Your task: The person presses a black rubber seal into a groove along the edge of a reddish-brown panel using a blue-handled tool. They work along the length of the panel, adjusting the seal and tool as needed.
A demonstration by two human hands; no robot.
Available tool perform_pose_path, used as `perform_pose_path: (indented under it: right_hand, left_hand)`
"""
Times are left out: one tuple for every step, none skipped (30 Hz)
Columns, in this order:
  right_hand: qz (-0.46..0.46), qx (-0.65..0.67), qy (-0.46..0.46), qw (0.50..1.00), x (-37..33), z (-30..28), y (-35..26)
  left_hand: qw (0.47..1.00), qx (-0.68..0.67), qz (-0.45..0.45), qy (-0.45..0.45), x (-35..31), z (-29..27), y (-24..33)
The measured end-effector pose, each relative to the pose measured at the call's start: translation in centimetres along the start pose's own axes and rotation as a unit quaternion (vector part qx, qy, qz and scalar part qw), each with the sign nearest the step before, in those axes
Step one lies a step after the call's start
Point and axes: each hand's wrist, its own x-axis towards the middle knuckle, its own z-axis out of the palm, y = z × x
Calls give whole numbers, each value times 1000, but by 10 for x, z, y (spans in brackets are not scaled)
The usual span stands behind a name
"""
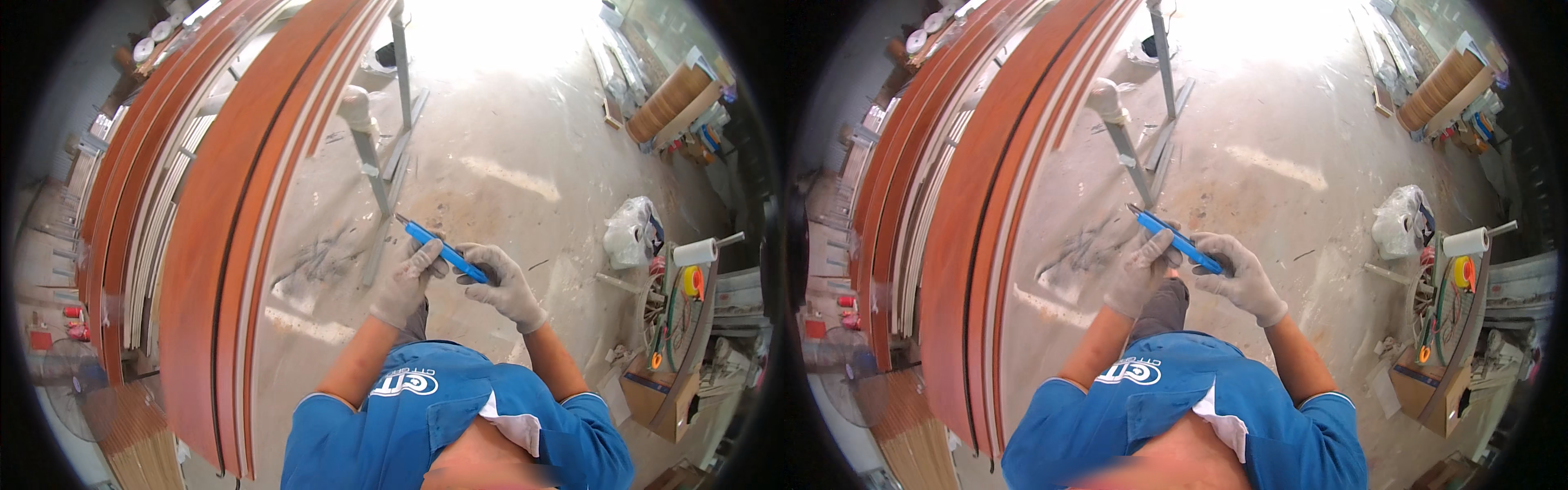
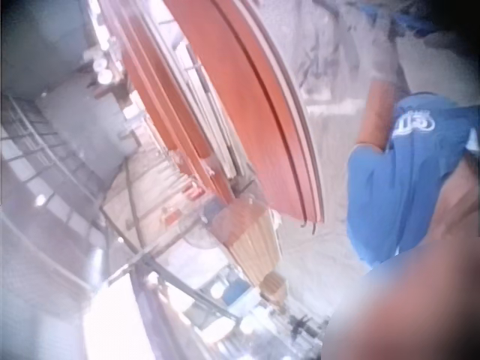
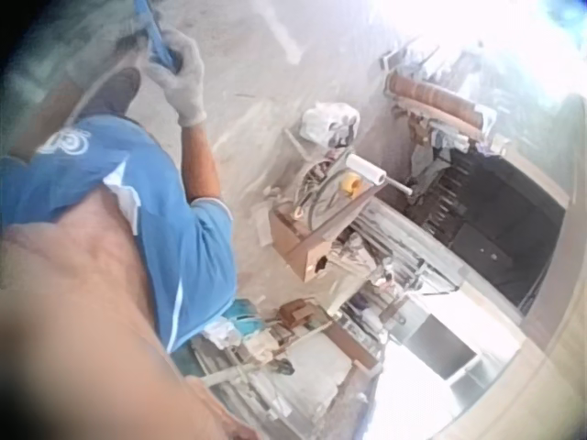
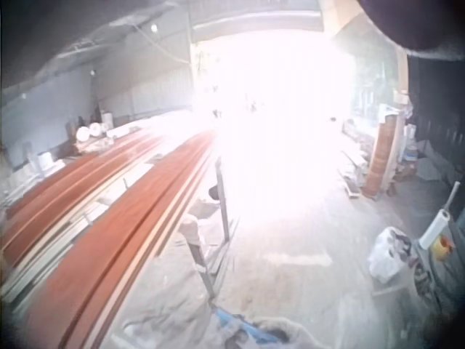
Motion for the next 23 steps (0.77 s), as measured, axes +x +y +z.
perform_pose_path:
  right_hand:
    - [53, 22, 17, 998, 17, -18, -2]
    - [98, 49, 39, 993, 39, -39, -5]
    - [135, 84, 60, 985, 61, -57, -7]
    - [153, 58, 44, 985, 85, -75, -9]
    - [165, 40, 26, 985, 108, -92, -14]
    - [168, 17, 5, 986, 133, -110, -21]
    - [164, 30, 10, 986, 155, -125, -27]
    - [177, 18, 19, 984, 173, -139, -32]
    - [179, 9, 17, 984, 197, -157, -38]
    - [183, 1, 16, 983, 219, -174, -43]
    - [176, 25, 18, 984, 237, -190, -49]
    - [169, 49, 21, 984, 252, -205, -53]
    - [160, 75, 24, 984, 266, -216, -54]
    - [140, 109, 48, 983, 283, -229, -52]
    - [120, 143, 71, 980, 297, -243, -50]
    - [102, 177, 95, 974, 312, -259, -45]
    - [94, 173, 114, 974, 332, -280, -38]
    - [86, 166, 117, 975, 353, -304, -29]
    - [77, 156, 120, 977, 372, -332, -21]
    - [66, 144, 122, 980, 388, -359, -14]
    - [91, 164, 95, 978, 406, -393, -11]
    - [104, 171, 73, 977, 428, -427, -12]
    - [116, 183, 53, 975, 454, -454, -9]
  left_hand:
    - [1000, 13, 1, -8, 27, -1, 3]
    - [999, 30, 4, -25, 57, -2, 8]
    - [998, 45, 7, -45, 87, -3, 13]
    - [996, 60, 10, -69, 121, -4, 20]
    - [992, 87, 8, -96, 153, -3, 29]
    - [989, 93, 6, -116, 188, -1, 39]
    - [986, 96, 2, -133, 222, 3, 47]
    - [984, 96, -2, -147, 250, 8, 52]
    - [982, 118, -8, -150, 279, 14, 59]
    - [976, 135, -16, -172, 308, 20, 63]
    - [969, 151, -20, -194, 337, 26, 67]
    - [962, 166, -18, -217, 367, 31, 70]
    - [959, 162, -51, -226, 395, 36, 71]
    - [957, 159, -59, -237, 427, 42, 70]
    - [954, 161, -65, -246, 458, 47, 67]
    - [950, 172, -77, -249, 489, 53, 62]
    - [950, 152, -78, -262, 521, 56, 58]
    - [947, 157, -81, -268, 554, 59, 53]
    - [945, 164, -83, -271, 587, 63, 47]
    - [944, 164, -73, -276, 617, 65, 40]
    - [941, 171, -52, -288, 648, 69, 35]
    - [947, 168, -63, -266, 678, 78, 32]
    - [952, 165, -62, -251, 704, 87, 31]
